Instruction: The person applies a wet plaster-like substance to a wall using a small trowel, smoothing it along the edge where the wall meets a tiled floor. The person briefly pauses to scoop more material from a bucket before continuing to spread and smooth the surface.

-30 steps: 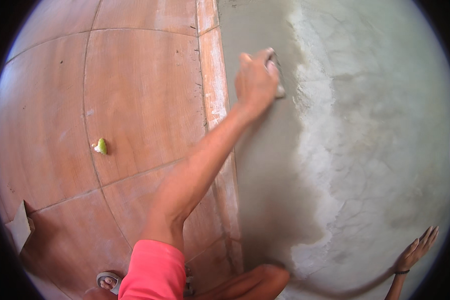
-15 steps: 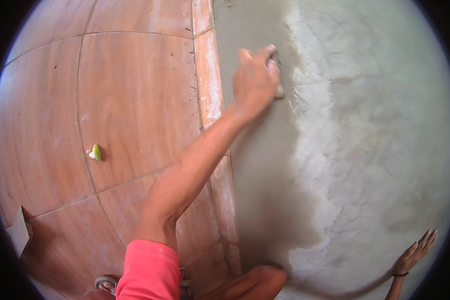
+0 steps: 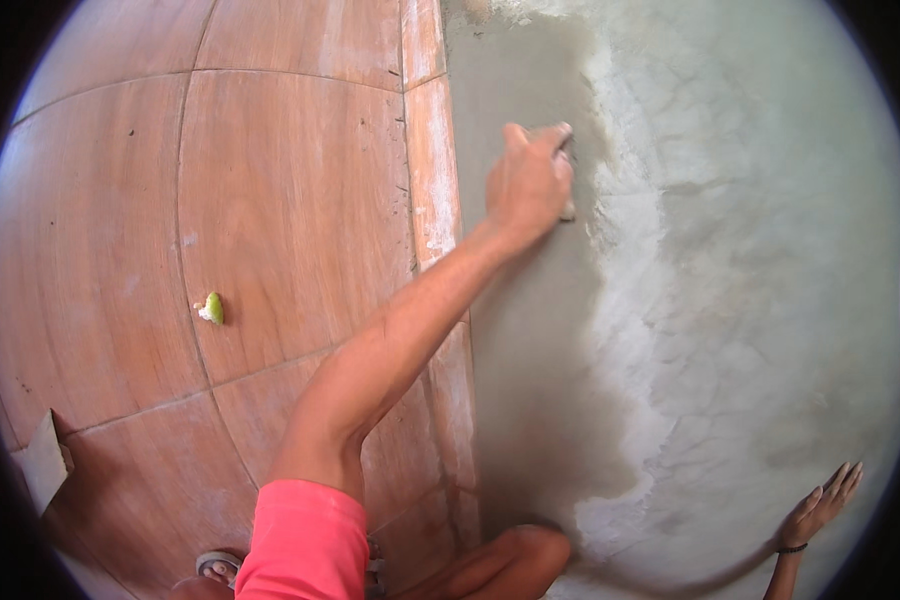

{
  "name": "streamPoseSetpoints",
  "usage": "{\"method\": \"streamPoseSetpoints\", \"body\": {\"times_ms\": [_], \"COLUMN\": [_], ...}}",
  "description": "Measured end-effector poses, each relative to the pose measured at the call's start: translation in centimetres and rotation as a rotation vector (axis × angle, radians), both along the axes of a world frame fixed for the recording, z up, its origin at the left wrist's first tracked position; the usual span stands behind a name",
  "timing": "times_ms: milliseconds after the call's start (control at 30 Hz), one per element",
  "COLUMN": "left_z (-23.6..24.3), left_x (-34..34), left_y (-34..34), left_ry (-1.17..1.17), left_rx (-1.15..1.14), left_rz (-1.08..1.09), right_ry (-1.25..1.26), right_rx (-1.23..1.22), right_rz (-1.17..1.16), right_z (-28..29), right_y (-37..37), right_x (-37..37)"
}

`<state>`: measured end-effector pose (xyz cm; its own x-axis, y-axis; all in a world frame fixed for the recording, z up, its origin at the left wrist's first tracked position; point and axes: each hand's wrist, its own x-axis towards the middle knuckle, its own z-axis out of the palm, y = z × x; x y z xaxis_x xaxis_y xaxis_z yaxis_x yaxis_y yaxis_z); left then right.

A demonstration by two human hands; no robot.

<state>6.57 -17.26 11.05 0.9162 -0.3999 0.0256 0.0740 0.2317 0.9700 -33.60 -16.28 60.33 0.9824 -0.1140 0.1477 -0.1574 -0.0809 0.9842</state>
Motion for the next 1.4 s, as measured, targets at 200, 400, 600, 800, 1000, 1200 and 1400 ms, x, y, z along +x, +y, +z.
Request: {"method": "streamPoseSetpoints", "body": {"times_ms": [200,400,600,800,1000,1200,1400], "left_z": [-3.6,2.7,-3.2,-0.9,4.4,-3.2,-2.8], "left_x": [7.8,-1.0,5.5,5.8,-6.4,4.2,2.4], "left_y": [-4.0,-0.7,-2.2,-4.7,0.4,-1.3,-3.5], "left_ry": [0.068,-0.13,0.083,-0.095,-0.275,-0.084,-0.119], "left_rx": [0.099,-0.043,0.092,0.063,-0.093,0.05,0.059], "left_rz": [0.22,-0.015,0.219,0.245,-0.056,0.301,0.25], "right_ry": [0.02,-0.015,-0.006,-0.022,0.007,-0.015,-0.01], "right_rx": [-0.015,-0.04,-0.049,-0.014,-0.033,-0.036,-0.03], "right_rz": [0.028,-0.018,-0.001,0.019,0.02,0.024,0.014], "right_z": [-0.5,0.2,-0.3,-0.6,0.3,0.0,-0.1], "right_y": [-0.7,0.2,-0.1,-0.3,-0.5,-0.4,-0.5], "right_x": [0.6,0.0,0.4,0.5,-0.2,0.2,0.4]}}
